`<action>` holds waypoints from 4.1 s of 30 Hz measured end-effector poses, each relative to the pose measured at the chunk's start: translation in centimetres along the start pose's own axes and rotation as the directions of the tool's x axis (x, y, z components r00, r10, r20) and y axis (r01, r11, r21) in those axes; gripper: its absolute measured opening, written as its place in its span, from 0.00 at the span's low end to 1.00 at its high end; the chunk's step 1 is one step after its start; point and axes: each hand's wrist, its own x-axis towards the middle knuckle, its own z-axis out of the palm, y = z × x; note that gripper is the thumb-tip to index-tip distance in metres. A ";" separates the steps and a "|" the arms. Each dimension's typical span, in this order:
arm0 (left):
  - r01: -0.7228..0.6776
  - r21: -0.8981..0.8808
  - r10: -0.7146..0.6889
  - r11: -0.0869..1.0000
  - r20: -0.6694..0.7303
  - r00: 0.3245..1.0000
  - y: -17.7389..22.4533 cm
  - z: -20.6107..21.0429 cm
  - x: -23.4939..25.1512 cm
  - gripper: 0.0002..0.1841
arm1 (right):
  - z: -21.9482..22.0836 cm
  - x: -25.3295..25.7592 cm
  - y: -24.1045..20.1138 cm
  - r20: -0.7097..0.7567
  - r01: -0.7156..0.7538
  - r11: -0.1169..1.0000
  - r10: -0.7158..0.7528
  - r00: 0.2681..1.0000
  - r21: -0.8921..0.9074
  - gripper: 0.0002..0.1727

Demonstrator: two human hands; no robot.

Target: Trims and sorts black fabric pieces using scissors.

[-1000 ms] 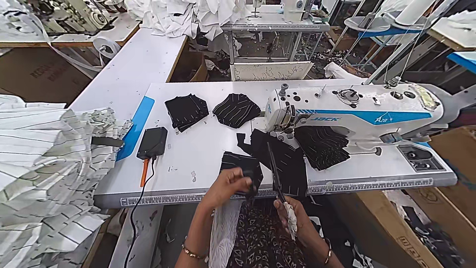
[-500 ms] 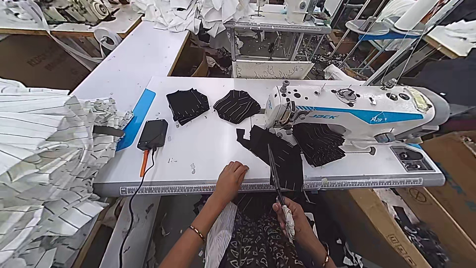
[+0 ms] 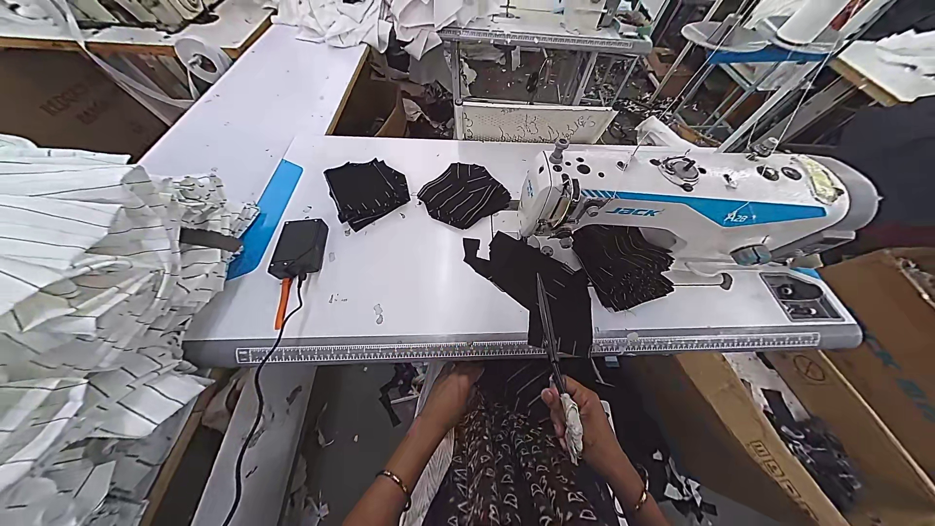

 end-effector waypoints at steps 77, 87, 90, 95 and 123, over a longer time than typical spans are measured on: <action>-0.349 -0.903 -0.643 0.251 -0.425 0.637 2.2 -8.4 -4.1 0.18 | 3.4 1.9 1.9 0.543 -0.173 0.947 0.298 0.785 -0.270 0.25; -0.391 -0.871 -0.566 0.299 -0.491 0.663 1.7 -8.4 -4.2 0.19 | 3.3 2.2 2.3 0.519 -0.094 0.949 0.246 0.819 -0.301 0.19; -0.420 -0.865 -0.561 0.274 -0.499 0.661 1.6 -8.3 -3.9 0.22 | 3.5 2.0 2.5 0.487 -0.055 0.941 0.222 0.845 -0.334 0.19; -0.462 -0.846 -0.499 0.266 -0.531 0.685 1.0 -8.2 -3.6 0.34 | 3.9 1.6 3.1 0.453 -0.076 0.942 0.227 0.862 -0.328 0.20; -0.304 -0.791 -0.198 0.532 -0.464 0.863 0.5 -8.0 -5.0 0.55 | 5.7 2.6 2.1 0.454 -0.161 0.964 0.243 0.857 -0.212 0.17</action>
